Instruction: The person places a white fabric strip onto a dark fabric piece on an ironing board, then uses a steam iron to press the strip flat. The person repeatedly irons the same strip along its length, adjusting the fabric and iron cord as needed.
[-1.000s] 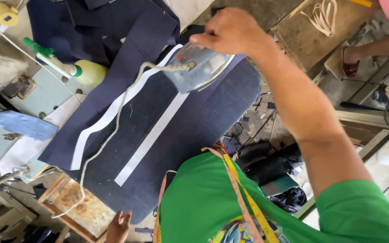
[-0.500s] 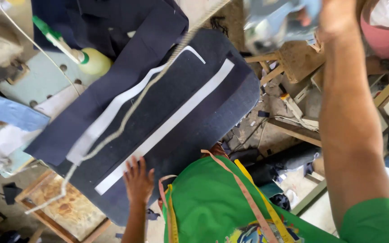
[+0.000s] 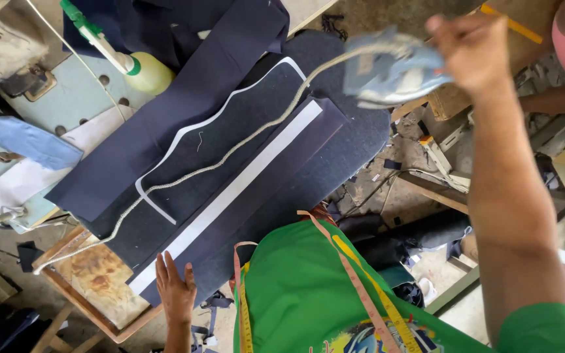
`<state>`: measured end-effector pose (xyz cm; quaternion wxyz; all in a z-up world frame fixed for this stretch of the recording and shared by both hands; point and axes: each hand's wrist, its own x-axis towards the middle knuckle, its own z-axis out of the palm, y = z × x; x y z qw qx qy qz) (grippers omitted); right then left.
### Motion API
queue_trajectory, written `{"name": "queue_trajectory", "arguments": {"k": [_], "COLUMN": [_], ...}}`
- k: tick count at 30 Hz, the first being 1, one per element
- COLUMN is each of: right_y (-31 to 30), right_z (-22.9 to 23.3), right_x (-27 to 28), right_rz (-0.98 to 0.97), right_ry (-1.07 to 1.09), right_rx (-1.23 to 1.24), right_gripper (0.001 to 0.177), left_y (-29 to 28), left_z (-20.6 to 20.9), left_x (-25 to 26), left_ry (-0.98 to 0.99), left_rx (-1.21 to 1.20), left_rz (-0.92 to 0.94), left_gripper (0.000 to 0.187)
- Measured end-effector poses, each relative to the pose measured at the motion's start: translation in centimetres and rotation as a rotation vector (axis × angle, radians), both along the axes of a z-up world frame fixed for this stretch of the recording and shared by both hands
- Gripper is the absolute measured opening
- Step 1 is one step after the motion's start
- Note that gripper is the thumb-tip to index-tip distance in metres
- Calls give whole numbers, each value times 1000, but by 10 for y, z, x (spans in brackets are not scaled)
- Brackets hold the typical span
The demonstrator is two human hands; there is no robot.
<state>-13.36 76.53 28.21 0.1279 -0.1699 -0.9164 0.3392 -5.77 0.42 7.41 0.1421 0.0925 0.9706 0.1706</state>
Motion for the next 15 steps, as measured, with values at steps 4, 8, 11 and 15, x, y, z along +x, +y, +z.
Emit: {"name": "queue_trajectory", "arguments": {"k": [4, 8, 11, 15], "right_y": [-77, -179, -245, -314], "right_z": [-18, -27, -23, -25], "right_x": [-5, -18, -24, -20], "right_rz": [107, 330, 458, 534], "right_ry": [-233, -95, 41, 359], "right_rx": [249, 289, 372, 210], "right_gripper": [59, 45, 58, 54], "left_y": [66, 148, 151, 140], "left_z": [54, 145, 146, 170], "left_x": [-31, -72, -99, -127], "left_ry": [80, -48, 81, 121], "left_rx": [320, 479, 603, 772], "left_rz": [-55, -41, -214, 87], "left_gripper": [78, 67, 57, 53]}}
